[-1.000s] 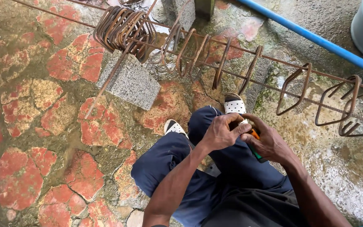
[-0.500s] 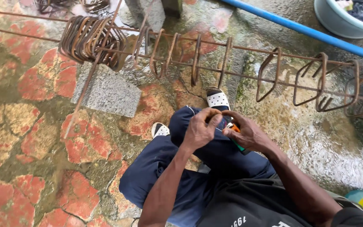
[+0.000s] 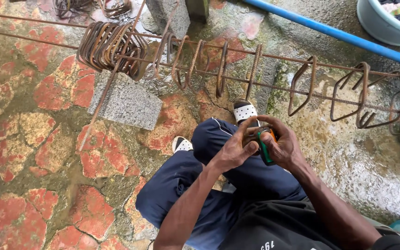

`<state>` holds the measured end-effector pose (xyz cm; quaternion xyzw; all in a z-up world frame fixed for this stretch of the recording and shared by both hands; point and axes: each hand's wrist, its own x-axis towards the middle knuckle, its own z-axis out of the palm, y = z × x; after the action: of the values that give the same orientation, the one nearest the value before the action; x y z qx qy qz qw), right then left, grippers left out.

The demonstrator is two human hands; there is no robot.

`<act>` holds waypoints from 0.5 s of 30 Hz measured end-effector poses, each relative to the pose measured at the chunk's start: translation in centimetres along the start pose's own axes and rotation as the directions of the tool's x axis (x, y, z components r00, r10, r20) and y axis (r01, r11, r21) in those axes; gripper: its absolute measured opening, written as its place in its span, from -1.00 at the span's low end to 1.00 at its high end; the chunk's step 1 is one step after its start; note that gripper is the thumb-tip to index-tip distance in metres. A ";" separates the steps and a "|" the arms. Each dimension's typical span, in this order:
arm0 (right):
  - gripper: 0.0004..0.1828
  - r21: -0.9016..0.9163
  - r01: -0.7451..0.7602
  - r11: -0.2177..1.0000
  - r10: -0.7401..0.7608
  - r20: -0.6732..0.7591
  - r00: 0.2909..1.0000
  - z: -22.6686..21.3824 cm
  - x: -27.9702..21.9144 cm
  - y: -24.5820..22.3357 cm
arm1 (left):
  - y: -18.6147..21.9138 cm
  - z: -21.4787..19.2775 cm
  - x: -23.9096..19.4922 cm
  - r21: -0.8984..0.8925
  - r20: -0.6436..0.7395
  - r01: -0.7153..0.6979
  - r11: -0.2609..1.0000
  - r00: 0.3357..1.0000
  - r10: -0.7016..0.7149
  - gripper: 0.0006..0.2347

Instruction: Measuring rebar stirrup spacing and organizing rebar components for assembly

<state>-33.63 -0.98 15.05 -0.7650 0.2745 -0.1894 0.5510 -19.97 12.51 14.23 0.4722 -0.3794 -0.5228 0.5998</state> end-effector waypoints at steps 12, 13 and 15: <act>-0.21 0.262 0.054 0.963 -0.025 -0.115 0.993 1.9 0.0 0.8 | 6.3 2.7 -0.2 0.360 -0.123 0.132 0.923 0.988 -0.093 0.10; -0.21 0.255 0.007 0.967 0.012 -0.074 0.997 1.8 -0.1 0.0 | 5.8 2.6 -0.1 0.374 -0.143 0.129 0.919 0.987 -0.081 0.06; -0.19 0.246 -0.038 0.968 0.047 -0.030 0.998 1.4 0.9 -1.0 | 4.5 1.8 -0.1 0.388 -0.166 0.126 0.913 0.984 -0.065 0.03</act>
<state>-31.85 -0.28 15.54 -0.6813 0.2750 -0.2235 0.6405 -20.47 12.30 19.01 0.6399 -0.4080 -0.4267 0.4919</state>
